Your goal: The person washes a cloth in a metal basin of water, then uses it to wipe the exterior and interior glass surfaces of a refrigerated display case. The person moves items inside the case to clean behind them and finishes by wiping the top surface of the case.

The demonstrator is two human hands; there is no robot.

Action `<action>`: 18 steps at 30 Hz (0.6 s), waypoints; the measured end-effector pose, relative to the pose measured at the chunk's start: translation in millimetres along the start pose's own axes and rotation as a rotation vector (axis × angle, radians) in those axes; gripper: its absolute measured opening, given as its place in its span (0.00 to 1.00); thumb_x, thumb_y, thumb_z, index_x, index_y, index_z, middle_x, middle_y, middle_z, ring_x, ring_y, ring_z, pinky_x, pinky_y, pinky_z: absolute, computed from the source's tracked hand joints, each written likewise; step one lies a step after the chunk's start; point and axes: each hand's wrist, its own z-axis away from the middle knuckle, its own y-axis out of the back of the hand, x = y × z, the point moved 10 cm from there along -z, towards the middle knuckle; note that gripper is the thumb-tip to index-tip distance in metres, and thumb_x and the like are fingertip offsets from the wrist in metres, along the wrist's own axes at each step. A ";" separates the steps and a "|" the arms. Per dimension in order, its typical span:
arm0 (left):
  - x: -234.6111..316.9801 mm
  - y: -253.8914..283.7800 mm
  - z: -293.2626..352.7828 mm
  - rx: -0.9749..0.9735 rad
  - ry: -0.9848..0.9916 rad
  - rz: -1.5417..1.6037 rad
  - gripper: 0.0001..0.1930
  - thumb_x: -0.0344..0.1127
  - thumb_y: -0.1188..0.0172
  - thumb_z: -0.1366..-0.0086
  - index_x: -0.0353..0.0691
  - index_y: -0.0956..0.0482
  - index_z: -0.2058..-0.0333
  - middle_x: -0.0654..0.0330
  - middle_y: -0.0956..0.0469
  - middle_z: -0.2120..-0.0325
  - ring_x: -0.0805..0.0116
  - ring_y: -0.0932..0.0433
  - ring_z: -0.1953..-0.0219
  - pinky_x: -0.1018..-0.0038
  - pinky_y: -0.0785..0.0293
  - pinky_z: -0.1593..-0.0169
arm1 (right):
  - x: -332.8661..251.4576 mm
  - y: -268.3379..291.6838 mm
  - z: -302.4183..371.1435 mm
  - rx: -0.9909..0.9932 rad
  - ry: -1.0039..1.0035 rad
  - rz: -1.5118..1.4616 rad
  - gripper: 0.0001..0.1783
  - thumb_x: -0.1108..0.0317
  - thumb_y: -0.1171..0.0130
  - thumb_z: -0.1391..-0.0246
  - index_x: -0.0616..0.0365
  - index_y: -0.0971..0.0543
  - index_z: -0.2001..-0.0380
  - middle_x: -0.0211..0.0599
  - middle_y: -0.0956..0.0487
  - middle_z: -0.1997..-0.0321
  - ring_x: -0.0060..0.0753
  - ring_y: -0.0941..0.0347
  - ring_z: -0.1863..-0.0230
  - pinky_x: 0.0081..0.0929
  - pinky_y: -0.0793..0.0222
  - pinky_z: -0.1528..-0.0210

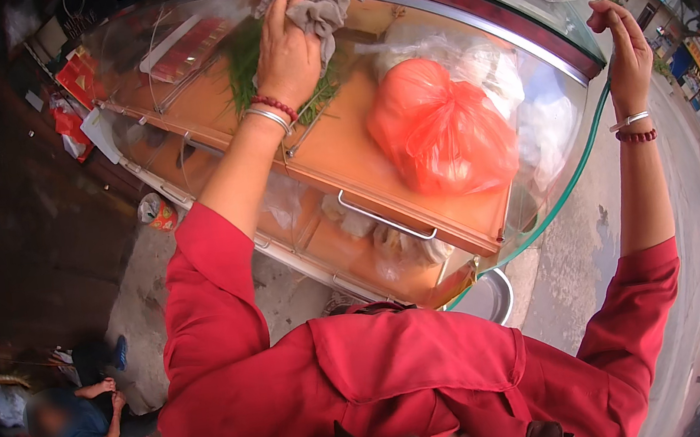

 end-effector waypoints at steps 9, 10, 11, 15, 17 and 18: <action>240.2 -21.8 60.1 -0.205 -0.500 0.340 0.34 0.36 0.43 0.45 0.40 0.39 0.39 0.50 0.40 0.39 0.52 0.43 0.35 0.58 0.47 0.34 | 12.4 3.0 -0.6 0.010 -0.205 0.281 0.12 0.68 0.43 0.44 0.59 0.20 0.58 0.30 0.18 0.63 0.21 0.24 0.59 0.21 0.31 0.52; 242.0 -23.5 48.1 -0.184 -0.515 0.378 0.33 0.35 0.42 0.46 0.39 0.37 0.40 0.50 0.38 0.40 0.52 0.41 0.36 0.58 0.46 0.34 | 7.7 1.0 -2.6 0.010 -0.194 0.344 0.12 0.68 0.42 0.45 0.58 0.20 0.58 0.30 0.18 0.64 0.21 0.24 0.59 0.21 0.31 0.52; 242.3 -25.3 35.6 -0.162 -0.527 0.418 0.32 0.34 0.42 0.47 0.38 0.36 0.42 0.50 0.37 0.41 0.52 0.40 0.37 0.59 0.44 0.35 | 4.9 0.9 -3.4 0.007 -0.184 0.409 0.12 0.69 0.41 0.46 0.58 0.20 0.58 0.30 0.18 0.64 0.21 0.24 0.59 0.21 0.31 0.53; 228.9 -39.0 -41.1 -0.187 -0.531 0.450 0.27 0.31 0.42 0.51 0.37 0.31 0.48 0.54 0.33 0.46 0.56 0.36 0.41 0.62 0.41 0.37 | 3.0 -2.0 -1.7 0.067 -0.196 0.383 0.10 0.71 0.42 0.46 0.60 0.20 0.60 0.30 0.18 0.65 0.21 0.23 0.60 0.22 0.31 0.53; 226.4 -36.9 -45.3 -0.138 -0.569 0.449 0.27 0.31 0.42 0.51 0.37 0.31 0.49 0.56 0.33 0.47 0.57 0.36 0.41 0.63 0.40 0.38 | -0.5 0.0 -2.6 0.062 -0.197 0.401 0.09 0.72 0.42 0.45 0.60 0.20 0.60 0.31 0.18 0.65 0.21 0.23 0.60 0.21 0.31 0.54; 224.3 -33.1 -45.0 -0.092 -0.613 0.452 0.26 0.31 0.42 0.51 0.37 0.31 0.49 0.57 0.32 0.48 0.58 0.35 0.42 0.64 0.40 0.38 | -1.1 -0.1 -2.6 0.064 -0.202 0.422 0.09 0.73 0.43 0.45 0.61 0.20 0.61 0.31 0.18 0.65 0.21 0.23 0.61 0.21 0.31 0.54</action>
